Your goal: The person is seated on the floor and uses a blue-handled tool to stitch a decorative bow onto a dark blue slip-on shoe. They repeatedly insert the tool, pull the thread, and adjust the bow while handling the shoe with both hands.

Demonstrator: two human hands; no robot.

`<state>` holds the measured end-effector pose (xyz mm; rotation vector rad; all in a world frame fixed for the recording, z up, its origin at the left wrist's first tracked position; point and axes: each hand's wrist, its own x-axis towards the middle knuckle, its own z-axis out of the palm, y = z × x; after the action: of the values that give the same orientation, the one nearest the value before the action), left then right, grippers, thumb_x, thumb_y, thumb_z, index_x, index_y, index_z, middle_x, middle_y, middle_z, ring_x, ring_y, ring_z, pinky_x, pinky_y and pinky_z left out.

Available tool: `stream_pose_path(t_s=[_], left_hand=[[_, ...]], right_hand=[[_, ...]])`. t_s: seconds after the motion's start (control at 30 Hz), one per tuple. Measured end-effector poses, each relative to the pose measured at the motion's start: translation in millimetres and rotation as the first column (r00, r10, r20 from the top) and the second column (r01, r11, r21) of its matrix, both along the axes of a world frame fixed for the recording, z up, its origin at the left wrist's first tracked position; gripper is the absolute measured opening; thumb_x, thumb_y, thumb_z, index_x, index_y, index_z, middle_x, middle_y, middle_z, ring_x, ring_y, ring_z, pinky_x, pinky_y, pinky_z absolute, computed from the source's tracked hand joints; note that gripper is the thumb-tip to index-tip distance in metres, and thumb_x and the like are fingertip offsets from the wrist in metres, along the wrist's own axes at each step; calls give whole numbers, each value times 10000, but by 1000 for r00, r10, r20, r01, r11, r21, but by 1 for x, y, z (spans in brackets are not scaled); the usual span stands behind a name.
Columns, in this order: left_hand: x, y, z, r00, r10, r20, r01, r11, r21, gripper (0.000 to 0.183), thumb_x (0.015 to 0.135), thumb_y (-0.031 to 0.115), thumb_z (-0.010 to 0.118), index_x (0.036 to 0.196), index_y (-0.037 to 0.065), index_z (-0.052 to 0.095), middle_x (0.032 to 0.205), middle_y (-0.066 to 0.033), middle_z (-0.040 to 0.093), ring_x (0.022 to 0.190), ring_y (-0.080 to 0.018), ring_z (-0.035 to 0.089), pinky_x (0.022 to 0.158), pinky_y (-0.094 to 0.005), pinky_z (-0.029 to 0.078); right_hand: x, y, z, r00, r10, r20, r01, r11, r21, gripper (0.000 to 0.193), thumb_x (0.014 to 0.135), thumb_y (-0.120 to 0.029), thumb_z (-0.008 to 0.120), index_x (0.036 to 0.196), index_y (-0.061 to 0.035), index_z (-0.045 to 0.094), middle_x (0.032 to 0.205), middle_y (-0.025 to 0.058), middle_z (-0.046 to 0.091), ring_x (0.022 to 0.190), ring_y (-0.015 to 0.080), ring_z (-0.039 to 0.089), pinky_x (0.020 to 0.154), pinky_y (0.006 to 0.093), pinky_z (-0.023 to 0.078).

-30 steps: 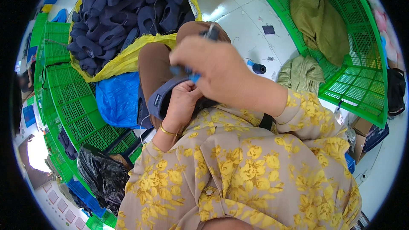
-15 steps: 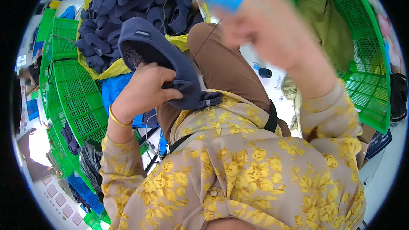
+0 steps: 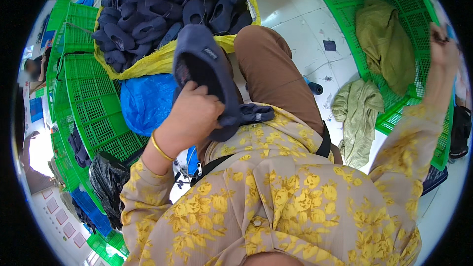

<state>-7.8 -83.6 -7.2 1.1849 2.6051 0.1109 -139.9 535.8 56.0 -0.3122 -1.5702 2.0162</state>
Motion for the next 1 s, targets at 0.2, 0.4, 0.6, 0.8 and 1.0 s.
stream_pose_path(t_s=[0.2,0.4,0.6,0.8,1.0], left_hand=[[1,8,0,997,79,26,-83,971,224,308,642,185,786,904,70,673,864,-73,613,960,-266,557,1021,-448,391],[22,0,75,944,308,115,-301,669,679,474,672,100,811,1105,20,636,1018,-127,650,975,-321,598,999,-493,410],[29,18,133,939,343,34,-279,698,660,421,684,59,774,1076,5,626,987,-123,644,863,-275,583,875,-431,430],[29,44,149,919,394,14,-349,797,493,370,697,18,737,1046,-10,617,956,-120,638,750,-229,569,751,-368,450],[28,31,116,796,598,88,-570,695,438,319,732,20,718,1030,-16,610,943,-124,628,698,-220,572,658,-319,477]], right_hand=[[97,-312,-60,736,443,512,-577,806,133,173,920,-62,491,1066,-70,582,821,2,530,658,91,473,616,232,420],[131,-392,-84,555,648,521,-822,522,226,136,946,-71,538,1073,-66,586,855,-19,552,701,70,456,643,212,399],[131,-394,-92,568,639,518,-802,572,173,109,955,-58,531,1051,-50,582,841,-21,546,693,52,438,633,219,388],[137,-391,-92,543,628,558,-820,541,189,101,944,-33,546,1037,-44,584,846,-21,567,709,54,454,658,213,405],[142,-397,-77,398,704,588,-910,384,156,90,928,-43,586,1014,-48,610,813,3,610,712,58,525,645,227,436]])
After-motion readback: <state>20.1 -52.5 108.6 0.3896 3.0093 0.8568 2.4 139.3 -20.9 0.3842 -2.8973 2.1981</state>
